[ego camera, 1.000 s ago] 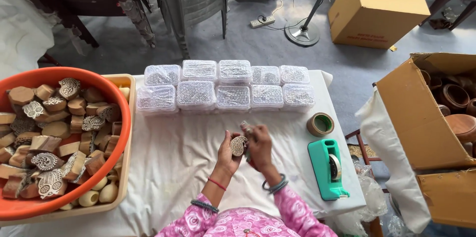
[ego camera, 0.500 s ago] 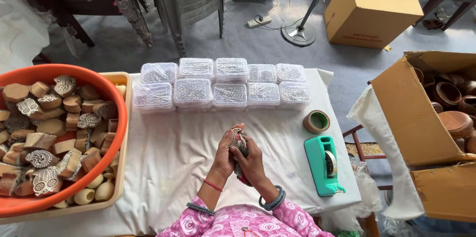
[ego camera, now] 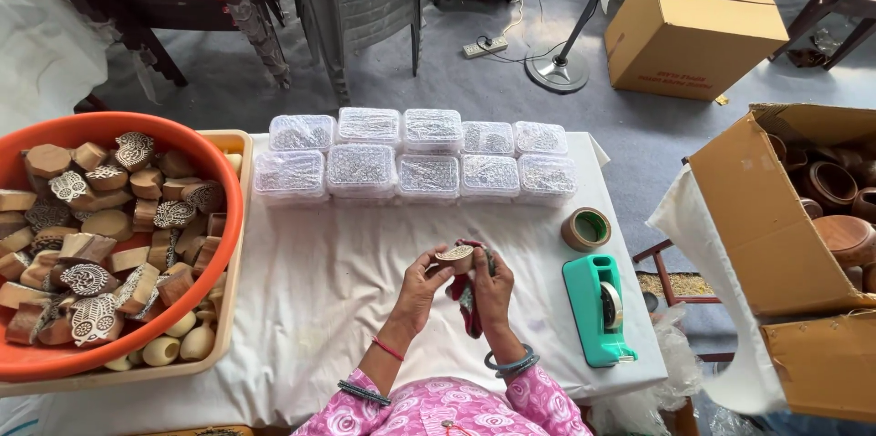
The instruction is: Cleaning wooden printing blocks and packing them into plastic containers.
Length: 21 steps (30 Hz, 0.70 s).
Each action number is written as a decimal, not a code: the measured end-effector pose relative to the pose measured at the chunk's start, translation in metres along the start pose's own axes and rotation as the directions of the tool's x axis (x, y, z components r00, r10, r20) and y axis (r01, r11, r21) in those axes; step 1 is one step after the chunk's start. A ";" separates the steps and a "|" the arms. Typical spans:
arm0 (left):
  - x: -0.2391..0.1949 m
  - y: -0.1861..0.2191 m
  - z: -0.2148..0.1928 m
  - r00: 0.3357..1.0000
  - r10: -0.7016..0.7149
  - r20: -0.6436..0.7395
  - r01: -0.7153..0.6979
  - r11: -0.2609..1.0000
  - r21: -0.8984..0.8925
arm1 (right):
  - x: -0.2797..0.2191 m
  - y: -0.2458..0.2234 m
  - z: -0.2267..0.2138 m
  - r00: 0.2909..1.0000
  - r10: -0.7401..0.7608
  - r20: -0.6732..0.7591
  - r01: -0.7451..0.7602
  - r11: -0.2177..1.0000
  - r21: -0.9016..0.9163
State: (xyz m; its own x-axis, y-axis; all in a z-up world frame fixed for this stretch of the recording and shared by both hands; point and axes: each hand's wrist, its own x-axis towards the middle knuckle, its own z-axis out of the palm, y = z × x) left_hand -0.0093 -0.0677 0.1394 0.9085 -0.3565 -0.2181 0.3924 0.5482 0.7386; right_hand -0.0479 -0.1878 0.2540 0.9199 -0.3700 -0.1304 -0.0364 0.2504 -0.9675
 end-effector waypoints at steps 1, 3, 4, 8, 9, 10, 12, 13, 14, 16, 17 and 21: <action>-0.001 -0.003 0.003 1.000 0.000 -0.002 0.000 1.000 0.000 | 0.002 0.015 -0.005 1.000 0.002 0.001 -0.002 1.000 0.000; -0.003 -0.007 0.008 0.993 0.120 0.001 -0.120 0.984 0.129 | 0.008 0.044 -0.013 0.997 -0.074 -0.026 0.077 0.993 0.095; -0.005 -0.001 0.015 0.993 0.119 0.004 -0.119 0.985 0.128 | 0.005 0.046 -0.013 0.997 -0.076 -0.028 0.078 0.993 0.094; -0.012 0.017 0.028 0.961 0.196 -0.194 -0.112 0.922 0.371 | -0.015 0.052 -0.011 0.874 -0.465 0.143 0.481 0.782 -0.396; -0.014 0.020 0.027 0.934 0.199 -0.297 -0.030 0.872 0.489 | -0.021 0.053 -0.010 0.895 -0.400 0.195 0.445 0.812 -0.378; -0.013 0.021 0.025 0.934 0.199 -0.296 -0.031 0.872 0.489 | -0.023 0.054 -0.010 0.895 -0.401 0.195 0.446 0.811 -0.378; -0.013 0.022 0.022 0.841 0.526 -0.128 -0.304 0.654 0.692 | -0.026 0.057 -0.010 0.824 -0.482 0.297 0.564 0.745 -0.357; -0.017 0.027 0.028 0.841 0.526 -0.129 -0.304 0.655 0.692 | -0.017 0.056 -0.010 0.824 -0.482 0.297 0.564 0.744 -0.358; -0.022 0.031 0.033 0.829 0.555 -0.075 -0.334 0.597 0.729 | -0.009 0.055 -0.010 0.905 -0.382 0.186 0.424 0.835 -0.350; -0.029 0.037 0.042 0.815 0.579 -0.021 -0.362 0.537 0.762 | 0.004 0.055 -0.014 0.962 -0.263 0.079 0.274 0.905 -0.324; -0.029 0.038 0.044 0.807 0.589 0.043 -0.407 0.501 0.764 | 0.009 0.056 -0.017 0.941 -0.317 0.116 0.337 0.898 -0.284; -0.022 0.036 0.041 0.810 0.582 0.066 -0.437 0.524 0.731 | -0.004 0.050 -0.017 0.929 -0.331 0.164 0.368 0.872 -0.322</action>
State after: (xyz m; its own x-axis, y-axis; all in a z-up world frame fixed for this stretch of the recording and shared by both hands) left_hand -0.0212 -0.0709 0.1974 0.9551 -0.0195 0.2956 -0.2959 -0.1099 0.9489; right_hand -0.0602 -0.1886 0.2029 0.9308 -0.2801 0.2348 0.1808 -0.2056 -0.9618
